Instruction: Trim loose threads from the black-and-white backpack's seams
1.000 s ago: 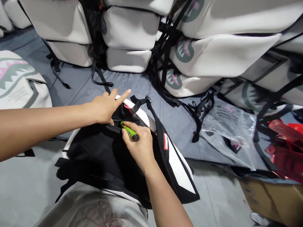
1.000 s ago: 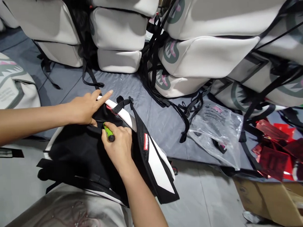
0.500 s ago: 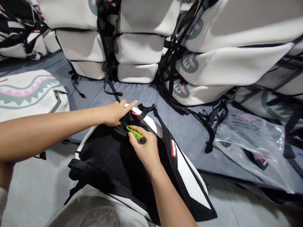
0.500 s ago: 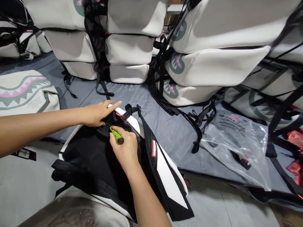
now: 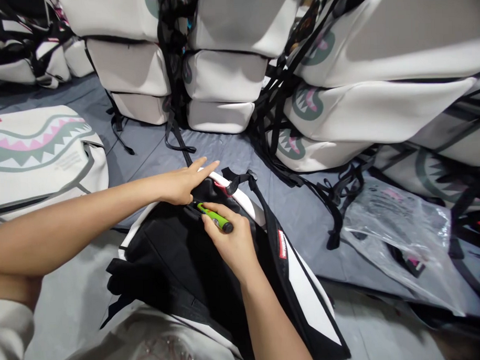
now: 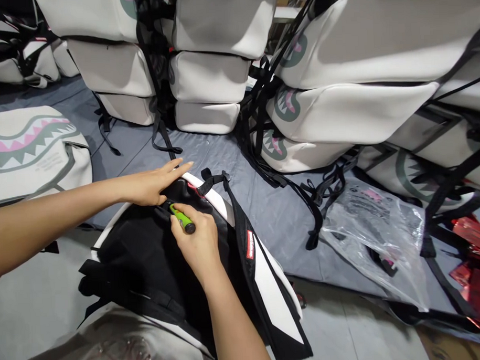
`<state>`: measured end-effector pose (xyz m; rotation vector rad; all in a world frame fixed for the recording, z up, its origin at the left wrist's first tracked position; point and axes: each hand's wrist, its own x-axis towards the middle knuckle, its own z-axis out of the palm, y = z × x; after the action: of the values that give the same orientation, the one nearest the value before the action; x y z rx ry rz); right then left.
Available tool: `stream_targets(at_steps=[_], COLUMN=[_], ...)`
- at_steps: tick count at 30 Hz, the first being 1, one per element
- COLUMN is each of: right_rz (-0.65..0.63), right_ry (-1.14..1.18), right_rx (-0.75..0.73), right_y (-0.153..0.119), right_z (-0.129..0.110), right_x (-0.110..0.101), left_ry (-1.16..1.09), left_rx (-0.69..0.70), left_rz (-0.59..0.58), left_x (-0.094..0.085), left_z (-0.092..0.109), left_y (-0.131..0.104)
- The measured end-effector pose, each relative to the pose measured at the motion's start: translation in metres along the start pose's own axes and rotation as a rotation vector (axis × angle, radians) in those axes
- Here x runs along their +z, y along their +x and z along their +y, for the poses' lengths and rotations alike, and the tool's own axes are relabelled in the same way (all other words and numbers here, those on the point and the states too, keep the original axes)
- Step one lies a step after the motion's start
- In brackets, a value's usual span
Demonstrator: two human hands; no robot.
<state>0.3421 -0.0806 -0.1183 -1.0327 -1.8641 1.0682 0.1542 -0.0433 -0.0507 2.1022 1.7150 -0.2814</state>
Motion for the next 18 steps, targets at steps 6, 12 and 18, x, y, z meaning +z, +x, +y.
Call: stream_targets(at_steps=[6,12,18], right_rz=[0.038,0.011,-0.025], right_ry=[-0.093,-0.049,-0.019], right_rx=[0.034,0.059,0.088], right_y=[0.006,0.011,0.014], right_z=[0.001,0.003,-0.001], right_x=[0.007,0.007,0.006], left_ry=[-0.064,-0.078,-0.016], left_rx=[-0.030,-0.055,-0.039], left_rz=[0.034,0.014,0.010], left_x=[0.008,0.005,0.003], left_z=[-0.003,-0.003,-0.005], left_y=[0.005,0.010,0.010])
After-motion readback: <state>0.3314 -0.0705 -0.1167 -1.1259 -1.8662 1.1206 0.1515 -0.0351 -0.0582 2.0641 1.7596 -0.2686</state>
